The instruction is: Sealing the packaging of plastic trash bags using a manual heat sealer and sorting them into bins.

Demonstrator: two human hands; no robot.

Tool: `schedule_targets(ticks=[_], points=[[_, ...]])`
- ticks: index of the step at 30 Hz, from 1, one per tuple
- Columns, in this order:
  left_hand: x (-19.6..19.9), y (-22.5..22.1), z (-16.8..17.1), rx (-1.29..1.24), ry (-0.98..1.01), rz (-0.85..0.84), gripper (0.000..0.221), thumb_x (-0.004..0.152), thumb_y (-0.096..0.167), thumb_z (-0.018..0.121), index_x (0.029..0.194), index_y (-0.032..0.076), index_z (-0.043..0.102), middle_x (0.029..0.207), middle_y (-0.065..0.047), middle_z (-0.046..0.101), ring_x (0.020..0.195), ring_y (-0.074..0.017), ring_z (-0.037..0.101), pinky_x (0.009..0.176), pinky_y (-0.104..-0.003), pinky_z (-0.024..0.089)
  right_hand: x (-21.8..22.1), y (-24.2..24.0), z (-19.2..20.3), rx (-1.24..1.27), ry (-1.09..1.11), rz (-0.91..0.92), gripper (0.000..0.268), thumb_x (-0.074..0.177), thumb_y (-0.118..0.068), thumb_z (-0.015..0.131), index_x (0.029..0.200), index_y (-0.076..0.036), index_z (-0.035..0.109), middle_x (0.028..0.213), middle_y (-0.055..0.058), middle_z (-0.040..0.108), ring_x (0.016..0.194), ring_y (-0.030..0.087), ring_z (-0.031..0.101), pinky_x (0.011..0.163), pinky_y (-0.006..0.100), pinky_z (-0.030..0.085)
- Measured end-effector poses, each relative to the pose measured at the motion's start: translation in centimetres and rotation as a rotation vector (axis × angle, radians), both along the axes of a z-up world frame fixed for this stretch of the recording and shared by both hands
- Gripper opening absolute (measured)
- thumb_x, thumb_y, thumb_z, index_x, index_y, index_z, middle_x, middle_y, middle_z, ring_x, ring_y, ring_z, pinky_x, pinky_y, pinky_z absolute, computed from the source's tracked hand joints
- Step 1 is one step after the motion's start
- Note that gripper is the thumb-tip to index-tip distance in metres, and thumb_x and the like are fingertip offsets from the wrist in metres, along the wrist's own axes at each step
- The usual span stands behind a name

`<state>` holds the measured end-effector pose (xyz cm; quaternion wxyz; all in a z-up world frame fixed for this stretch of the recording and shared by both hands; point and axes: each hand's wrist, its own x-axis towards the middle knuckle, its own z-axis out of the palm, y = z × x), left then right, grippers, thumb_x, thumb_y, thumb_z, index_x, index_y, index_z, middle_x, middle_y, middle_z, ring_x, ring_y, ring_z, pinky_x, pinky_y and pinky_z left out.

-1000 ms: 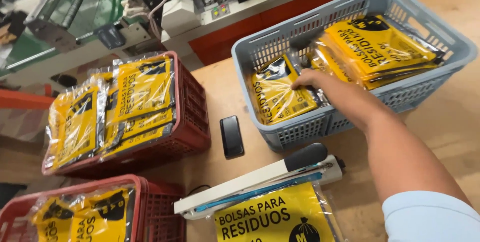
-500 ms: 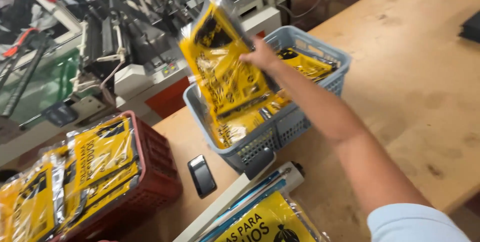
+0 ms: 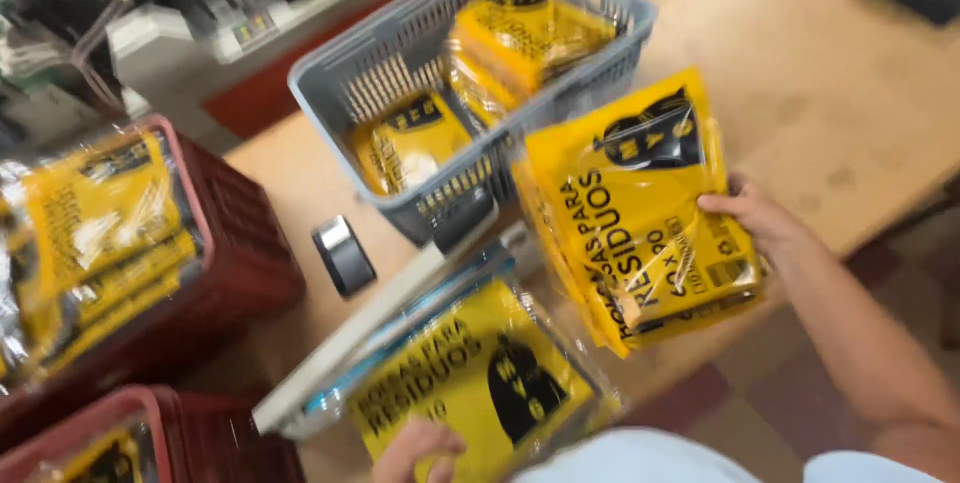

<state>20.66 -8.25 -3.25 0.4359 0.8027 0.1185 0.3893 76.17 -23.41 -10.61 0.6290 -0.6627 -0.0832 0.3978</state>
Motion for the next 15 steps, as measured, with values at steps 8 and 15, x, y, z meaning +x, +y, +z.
schedule_targets(ticks=[8, 15], points=[[2.0, -4.1, 0.9, -0.25, 0.266, 0.018, 0.027, 0.095, 0.029, 0.054, 0.087, 0.01, 0.071, 0.081, -0.003, 0.072, 0.077, -0.015, 0.069, 0.071, -0.029, 0.056, -9.2, -1.0, 1.3, -0.67, -0.084, 0.26, 0.041, 0.092, -0.007, 0.063, 0.131, -0.001, 0.053, 0.118, 0.021, 0.067, 0.103, 0.032, 0.068, 0.082, 0.043, 0.058], [2.5, -6.0, -0.5, -0.255, 0.28, 0.061, 0.018, 0.094, 0.022, 0.057, 0.089, 0.011, 0.07, 0.081, -0.001, 0.071, 0.075, -0.0124, 0.066, 0.069, -0.026, 0.055, -6.8, 3.7, 1.0, -0.823, -0.613, 0.291, 0.054, 0.094, -0.026, 0.069, 0.139, -0.004, 0.048, 0.127, 0.015, 0.06, 0.111, 0.031, 0.06, 0.085, 0.047, 0.051]])
